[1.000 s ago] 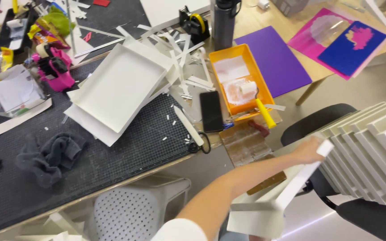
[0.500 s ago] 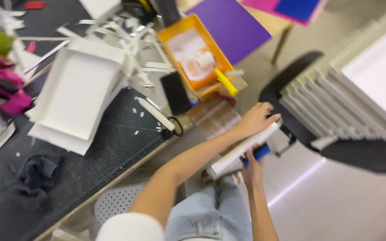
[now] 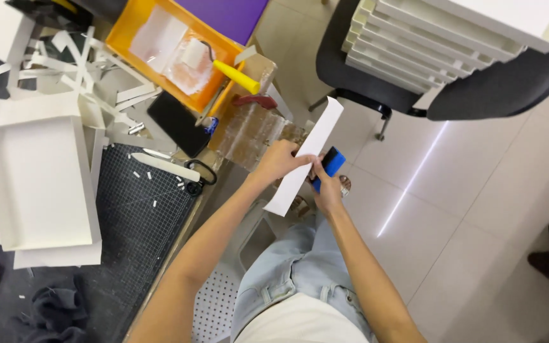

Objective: The person applies adhesive to white rectangular frame pieces using a yellow paint roller and then smooths the surface with a blue squeegee. The person repeats this process on multiple frame pieces, placing each finished piece on a nearby stack.

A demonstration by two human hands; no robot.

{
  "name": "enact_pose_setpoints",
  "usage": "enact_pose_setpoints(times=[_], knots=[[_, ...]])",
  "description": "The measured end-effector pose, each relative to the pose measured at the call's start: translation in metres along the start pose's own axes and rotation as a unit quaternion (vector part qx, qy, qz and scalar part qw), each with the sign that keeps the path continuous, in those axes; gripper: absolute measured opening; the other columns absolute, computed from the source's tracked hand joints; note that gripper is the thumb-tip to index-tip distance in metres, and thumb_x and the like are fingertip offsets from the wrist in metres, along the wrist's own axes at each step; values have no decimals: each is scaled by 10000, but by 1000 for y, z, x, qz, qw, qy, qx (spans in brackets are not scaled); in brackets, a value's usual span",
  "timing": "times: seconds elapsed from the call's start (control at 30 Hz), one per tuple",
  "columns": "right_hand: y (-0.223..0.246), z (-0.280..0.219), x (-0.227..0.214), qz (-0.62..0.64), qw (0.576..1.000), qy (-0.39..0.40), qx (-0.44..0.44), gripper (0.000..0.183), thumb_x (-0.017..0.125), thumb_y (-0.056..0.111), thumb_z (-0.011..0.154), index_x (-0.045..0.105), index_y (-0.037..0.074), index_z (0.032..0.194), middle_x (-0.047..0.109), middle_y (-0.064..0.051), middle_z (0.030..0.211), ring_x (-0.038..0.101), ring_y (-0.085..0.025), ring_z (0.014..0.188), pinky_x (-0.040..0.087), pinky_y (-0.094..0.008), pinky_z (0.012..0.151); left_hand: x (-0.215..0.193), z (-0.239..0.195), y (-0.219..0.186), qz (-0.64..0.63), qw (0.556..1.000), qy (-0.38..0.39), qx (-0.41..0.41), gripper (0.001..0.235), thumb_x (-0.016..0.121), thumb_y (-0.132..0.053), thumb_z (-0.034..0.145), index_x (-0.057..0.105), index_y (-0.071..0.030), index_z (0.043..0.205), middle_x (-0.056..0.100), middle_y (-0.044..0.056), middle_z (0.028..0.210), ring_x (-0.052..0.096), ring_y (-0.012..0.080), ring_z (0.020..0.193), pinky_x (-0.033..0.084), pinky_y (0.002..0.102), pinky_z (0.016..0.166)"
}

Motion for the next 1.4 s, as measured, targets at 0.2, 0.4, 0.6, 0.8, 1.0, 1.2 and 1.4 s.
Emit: enact_pose_setpoints(times=[0.2, 0.4, 0.6, 0.8, 1.0, 1.2, 1.4], knots=[[-4, 8, -2, -5, 999, 6, 32, 210, 766, 255, 929, 601, 128, 902, 463, -23, 550, 475, -136, 505, 498, -304, 530, 26, 21, 21, 126, 991, -33, 34, 418, 681, -384, 852, 628, -60, 593, 600, 173, 517, 675, 393, 564, 509, 441, 493], [8, 2, 5, -21, 998, -3, 53, 219, 798, 195, 899, 595, 117, 917, 454, 3, 555, 477, -110, 484, 494, -273, 536, 16, 15, 18, 164, 986, -12, 23, 409, 647, -398, 874, 692, -30, 701, 642, 218, 630, 703, 435, 707, 557, 498, 626], [6, 9, 4, -43, 997, -52, 47, 280, 857, 160, 844, 586, 98, 871, 504, -14, 553, 516, -122, 474, 510, -275, 498, 15, 10, 13, 197, 975, -85, 65, 407, 671, -386, 890, 661, -99, 602, 602, 126, 519, 681, 354, 577, 550, 396, 622], [-9, 19, -5, -134, 987, -86, 25, 391, 937, 236, 770, 598, 83, 889, 611, -47, 611, 625, -155, 493, 563, -305, 491, 9, -8, -25, 289, 925, -230, 87, 287, 729, -293, 863, 589, -49, 921, 552, 125, 923, 577, 337, 903, 476, 443, 709], [-35, -17, -8, -116, 987, -61, 89, 456, 852, 189, 758, 527, 136, 1073, 618, -20, 785, 582, -112, 619, 499, -280, 512, 94, 31, -50, 162, 931, -11, 328, 428, 516, -209, 1066, 417, -21, 1438, 95, 165, 1658, 112, 369, 1566, 231, 517, 1286], [-35, -26, -9, -104, 986, -11, 128, 635, 750, 132, 743, 440, 196, 1294, 627, 12, 993, 529, -63, 771, 422, -252, 538, 110, 41, -34, 357, 858, 27, 367, 552, 556, -365, 1015, 458, -44, 1453, -101, 242, 1627, -47, 372, 1544, 193, 500, 1267], [-35, -65, -43, -139, 957, 54, 248, 732, 724, 594, 884, 403, 192, 1406, 445, 20, 761, 475, -145, 595, 472, -295, 443, 91, 17, -36, 520, 767, 19, 374, 576, 447, -439, 1062, 412, -123, 1542, 95, 149, 1680, 4, 256, 1562, -19, 416, 1264]])
Point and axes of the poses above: each hand's wrist, its own z-axis towards the middle knuckle, its own x-axis out of the palm, y = z × x, the point moved 3 cm from there along z, towards the middle knuckle
